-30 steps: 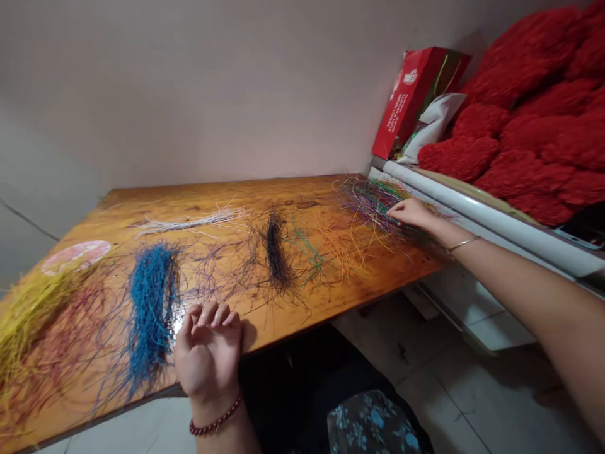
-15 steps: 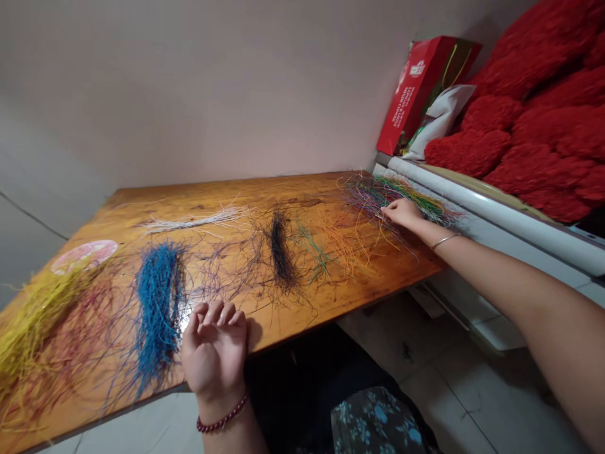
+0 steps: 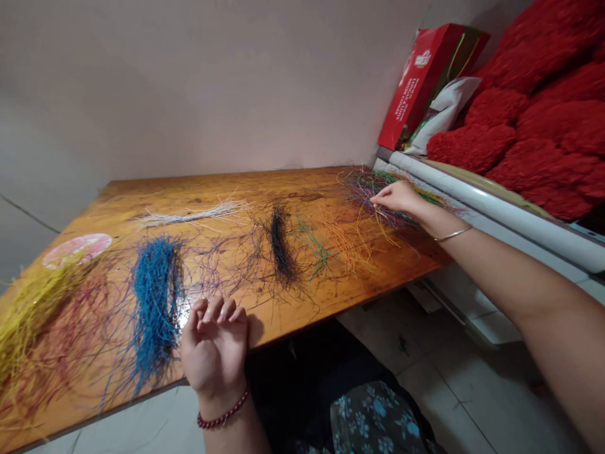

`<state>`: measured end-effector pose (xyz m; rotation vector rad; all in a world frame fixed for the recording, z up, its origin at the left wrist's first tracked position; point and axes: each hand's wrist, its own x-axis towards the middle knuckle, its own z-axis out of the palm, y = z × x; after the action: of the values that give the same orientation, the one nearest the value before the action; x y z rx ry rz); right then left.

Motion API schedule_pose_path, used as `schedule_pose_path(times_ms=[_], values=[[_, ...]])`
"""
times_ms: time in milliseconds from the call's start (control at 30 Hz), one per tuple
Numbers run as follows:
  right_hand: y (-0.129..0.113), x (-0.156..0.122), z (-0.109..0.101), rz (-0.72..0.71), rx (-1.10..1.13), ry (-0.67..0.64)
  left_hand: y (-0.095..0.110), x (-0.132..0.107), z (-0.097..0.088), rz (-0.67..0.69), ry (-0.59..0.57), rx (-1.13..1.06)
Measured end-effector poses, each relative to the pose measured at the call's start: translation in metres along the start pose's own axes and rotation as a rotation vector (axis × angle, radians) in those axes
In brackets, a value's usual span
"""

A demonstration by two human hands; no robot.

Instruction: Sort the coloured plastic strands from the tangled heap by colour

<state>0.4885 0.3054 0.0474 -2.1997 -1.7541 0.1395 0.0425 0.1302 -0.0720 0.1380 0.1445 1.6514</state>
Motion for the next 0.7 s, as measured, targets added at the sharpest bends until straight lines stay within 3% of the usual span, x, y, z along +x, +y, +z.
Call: schedule_pose_path(times_ms=[133, 233, 433, 700], values=[[-0.002, 0.012, 0.037, 0.082, -0.054, -0.089, 0.001, 0.0, -0.001, -0.007, 0.002, -0.003], [0.004, 0.02, 0.053, 0.127, -0.092, -0.102, 0.001, 0.0, -0.001, -0.002, 0.001, -0.006], [0.012, 0.025, 0.064, 0.127, -0.101, -0.127, 0.0, 0.0, 0.0, -0.005, -0.001, -0.008], [-0.007, 0.01, 0.071, 0.241, 0.049, -0.192, 0.0, 0.0, 0.001, -0.003, 0.006, 0.009]])
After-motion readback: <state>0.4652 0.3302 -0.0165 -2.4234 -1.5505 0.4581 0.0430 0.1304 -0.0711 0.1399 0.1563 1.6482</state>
